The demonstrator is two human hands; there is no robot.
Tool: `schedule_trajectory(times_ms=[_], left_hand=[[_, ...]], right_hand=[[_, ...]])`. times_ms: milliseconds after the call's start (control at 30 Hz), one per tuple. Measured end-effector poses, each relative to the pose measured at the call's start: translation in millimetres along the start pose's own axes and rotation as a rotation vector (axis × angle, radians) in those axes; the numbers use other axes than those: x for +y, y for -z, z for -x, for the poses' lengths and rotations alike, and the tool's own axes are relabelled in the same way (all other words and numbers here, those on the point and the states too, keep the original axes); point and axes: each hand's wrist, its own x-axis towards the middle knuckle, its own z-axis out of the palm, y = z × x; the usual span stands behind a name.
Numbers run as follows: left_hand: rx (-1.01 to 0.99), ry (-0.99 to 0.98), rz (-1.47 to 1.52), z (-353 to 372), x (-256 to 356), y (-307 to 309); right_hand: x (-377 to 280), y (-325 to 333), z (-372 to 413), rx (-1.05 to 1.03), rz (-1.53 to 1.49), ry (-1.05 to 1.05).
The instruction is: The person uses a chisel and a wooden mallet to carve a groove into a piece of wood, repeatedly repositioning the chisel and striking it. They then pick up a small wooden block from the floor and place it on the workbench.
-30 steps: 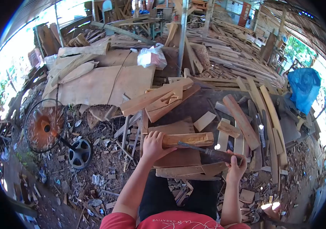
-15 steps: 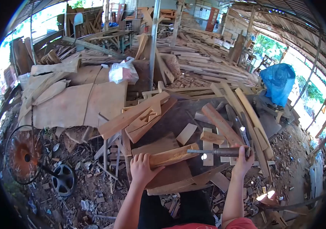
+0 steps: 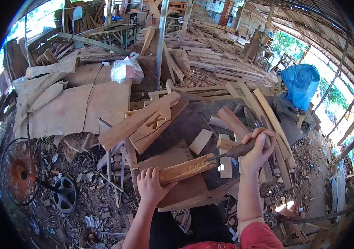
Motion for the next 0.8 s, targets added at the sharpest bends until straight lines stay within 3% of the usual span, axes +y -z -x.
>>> schedule_trajectory(times_ms=[167,267,433,533,800], left_hand=[[0.022,0.004,-0.004,0.2,1.2,-2.2],[0.014,0.007,-0.021,0.9,2.5,-2.8],[0.03,0.015,-0.068,2.5,7.3,-4.7],[0.037,0.029,-0.076,4.0,7.3,-7.3],[0.052,0.026,-0.122,5.5,9.4,-8.1]], right_hand=[[4.3,-4.4,-4.7,-0.019,-0.015,0.035],[-1.3,-6.2,-6.8,0.079,-0.051,-0.009],[-1.6,-0.4,-8.2,-0.126,-0.017,-0.068],[-6.8,-10.1,-7.6,-0.076,0.019,-0.175],[1.8,15.2,-5.0,0.001,-0.031,-0.16]])
